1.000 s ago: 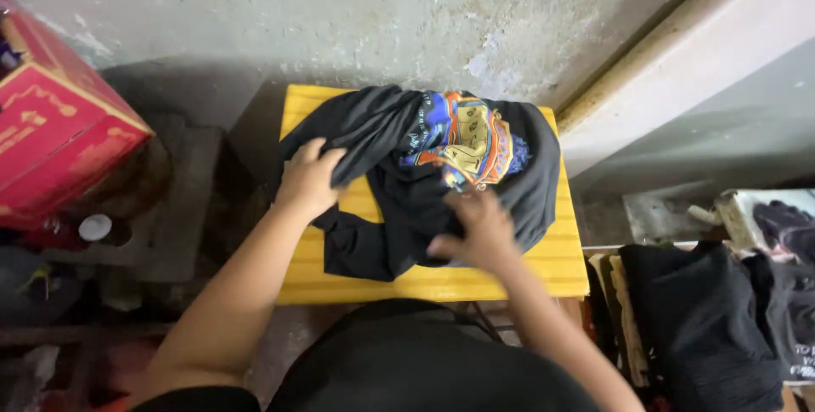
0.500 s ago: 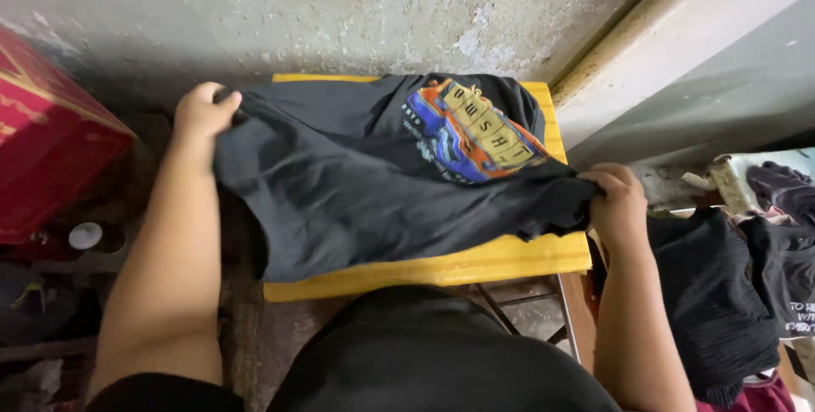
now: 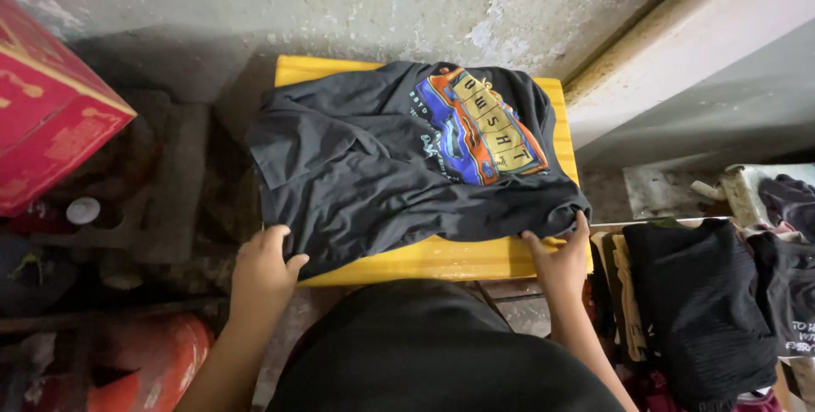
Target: The person takes clothes from a blue laundry basket and folds them one by one on a yellow plastic stool. They fold a pink t-shirt, a white t-shirt, and two black t-shirts, placing each folded item onto a nearby table.
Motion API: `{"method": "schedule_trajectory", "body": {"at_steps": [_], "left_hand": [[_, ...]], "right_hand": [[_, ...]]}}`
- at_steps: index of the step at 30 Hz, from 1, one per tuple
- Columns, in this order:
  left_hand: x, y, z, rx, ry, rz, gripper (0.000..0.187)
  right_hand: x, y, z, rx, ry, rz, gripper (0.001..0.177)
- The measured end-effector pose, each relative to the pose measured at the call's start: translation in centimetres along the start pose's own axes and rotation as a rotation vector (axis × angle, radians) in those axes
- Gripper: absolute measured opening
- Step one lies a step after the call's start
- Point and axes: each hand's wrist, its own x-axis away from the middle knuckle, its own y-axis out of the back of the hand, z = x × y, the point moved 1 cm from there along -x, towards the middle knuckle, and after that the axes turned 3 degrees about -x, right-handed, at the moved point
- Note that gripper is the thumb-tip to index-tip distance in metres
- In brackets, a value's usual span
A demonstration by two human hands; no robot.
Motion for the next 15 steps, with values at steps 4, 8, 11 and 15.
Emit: {"method": "schedule_trajectory", "body": {"at_steps": [4,8,11,15], "left_hand": [[1.4,-1.3,0.6,0.035,0.041,0.031,0.043],[1.0,-2.5,3.5,0.11,0.249,0.095,0.06],[1.0,-1.7,6.0,0.188,0.097,0.054,0.087],[1.6,0.0,6.8,0.188,0.139,0.157,0.097]], "right_hand": [[-1.8,-2.5,-4.5,-0.193,-0.167,0.004,0.078],[-5.4,-3.7,-9.0,-0.69,-0.251,-0.047,0.057],[-6.8,-0.6,-5.4,-0.87,-0.369,-0.014,0.053],[-7.3,0.0,-8.0,-0.853,-0.25,-0.076,0.044]]}}
